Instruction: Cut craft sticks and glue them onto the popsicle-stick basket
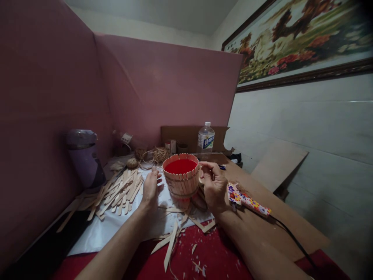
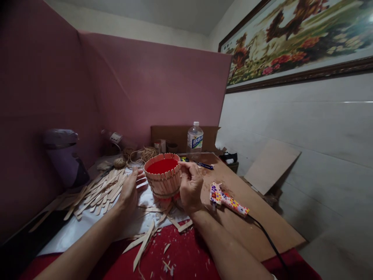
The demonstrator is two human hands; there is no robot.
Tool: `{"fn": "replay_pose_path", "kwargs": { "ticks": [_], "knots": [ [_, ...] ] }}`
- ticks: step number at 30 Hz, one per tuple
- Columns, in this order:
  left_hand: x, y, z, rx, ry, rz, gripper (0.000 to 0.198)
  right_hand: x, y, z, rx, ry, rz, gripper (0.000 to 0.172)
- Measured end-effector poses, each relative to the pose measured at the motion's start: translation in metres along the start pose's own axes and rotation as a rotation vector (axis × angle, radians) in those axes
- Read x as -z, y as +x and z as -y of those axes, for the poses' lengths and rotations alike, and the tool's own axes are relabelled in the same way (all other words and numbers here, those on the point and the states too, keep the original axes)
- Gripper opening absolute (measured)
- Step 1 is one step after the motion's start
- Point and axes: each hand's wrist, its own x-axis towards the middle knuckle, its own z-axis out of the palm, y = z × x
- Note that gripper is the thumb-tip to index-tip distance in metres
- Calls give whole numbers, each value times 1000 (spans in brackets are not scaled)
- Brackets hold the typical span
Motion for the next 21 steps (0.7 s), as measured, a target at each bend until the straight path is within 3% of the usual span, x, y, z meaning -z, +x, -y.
{"fn": "replay_pose_path", "kwargs": {
  "ticks": [5, 12, 21],
  "knots": [
    [1, 3, -3, -108, 73, -32, 48, 3, 0, 6, 101, 26, 87, 17],
    [2, 5, -9, -281, 194, -48, 49, 1, -6, 13, 109, 63, 128, 8],
    [1, 5, -14, -398, 243, -104, 36, 2, -21, 28, 131, -106, 435, 23]
  ]
}}
